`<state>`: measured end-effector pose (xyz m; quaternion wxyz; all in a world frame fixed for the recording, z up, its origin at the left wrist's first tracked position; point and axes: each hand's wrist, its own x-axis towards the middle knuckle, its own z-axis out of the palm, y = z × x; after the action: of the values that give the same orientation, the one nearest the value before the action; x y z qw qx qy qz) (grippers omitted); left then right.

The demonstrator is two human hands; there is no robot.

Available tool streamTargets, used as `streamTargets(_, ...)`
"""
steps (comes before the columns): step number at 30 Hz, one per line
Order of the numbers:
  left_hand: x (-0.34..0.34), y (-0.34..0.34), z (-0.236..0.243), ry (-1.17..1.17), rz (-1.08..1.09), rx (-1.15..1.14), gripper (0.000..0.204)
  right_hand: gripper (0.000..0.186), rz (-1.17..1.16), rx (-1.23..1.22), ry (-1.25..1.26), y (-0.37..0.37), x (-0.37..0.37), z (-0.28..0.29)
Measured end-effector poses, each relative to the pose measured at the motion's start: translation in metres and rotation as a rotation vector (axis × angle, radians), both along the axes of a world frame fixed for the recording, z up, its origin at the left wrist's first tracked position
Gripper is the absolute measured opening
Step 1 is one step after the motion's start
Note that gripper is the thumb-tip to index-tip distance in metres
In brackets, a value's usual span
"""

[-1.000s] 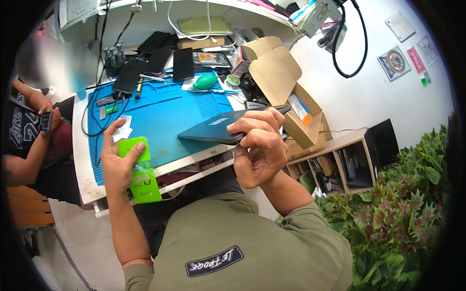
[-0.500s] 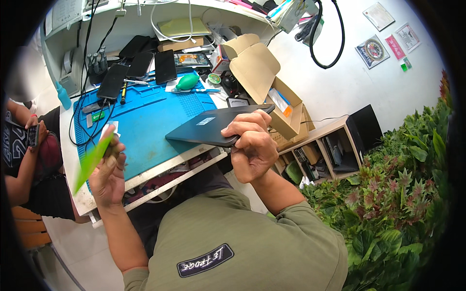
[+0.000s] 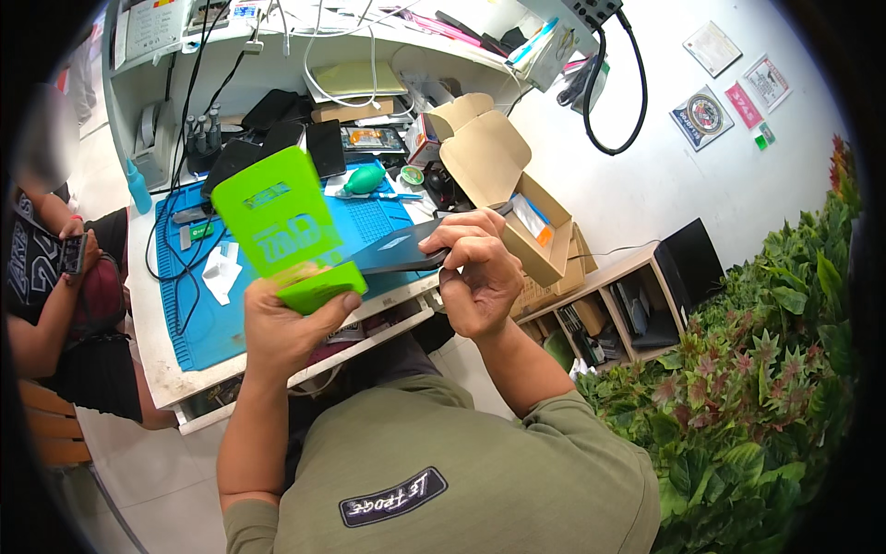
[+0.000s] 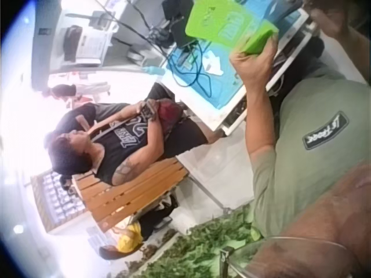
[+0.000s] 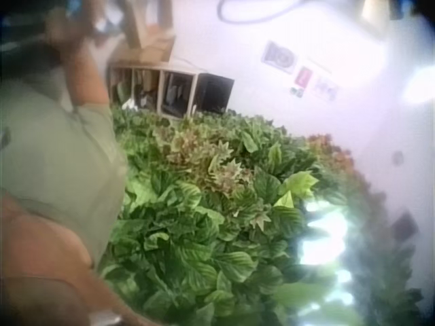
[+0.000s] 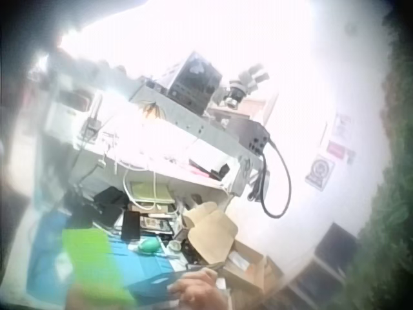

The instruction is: The person disassembles a tablet by using a green pry tool to separate the screen from the body, and then disconnects internal components including ribbon cables while working on a blue repair mat.

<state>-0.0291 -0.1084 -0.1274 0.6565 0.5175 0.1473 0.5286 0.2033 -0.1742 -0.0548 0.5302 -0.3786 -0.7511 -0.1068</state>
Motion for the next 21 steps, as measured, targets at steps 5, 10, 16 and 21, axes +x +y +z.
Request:
streamTargets(5,0.024,0.005,0.024,0.032,0.063,0.244,0.021,0.031,0.005,-0.007,-0.004,0.006,0.003,0.002)
streamTargets(10,0.037,0.005,0.039,0.021,0.098,0.315,0.022,0.029,0.004,-0.014,0.019,0.011,0.002,0.004)
streamTargets(16,0.036,0.012,0.034,0.118,0.275,0.545,0.022,0.028,0.002,-0.019,0.026,0.015,0.002,0.009)
streamTargets(21,0.042,0.002,0.04,0.027,0.283,0.383,0.021,0.029,0.019,-0.054,-0.001,0.016,0.003,0.016)
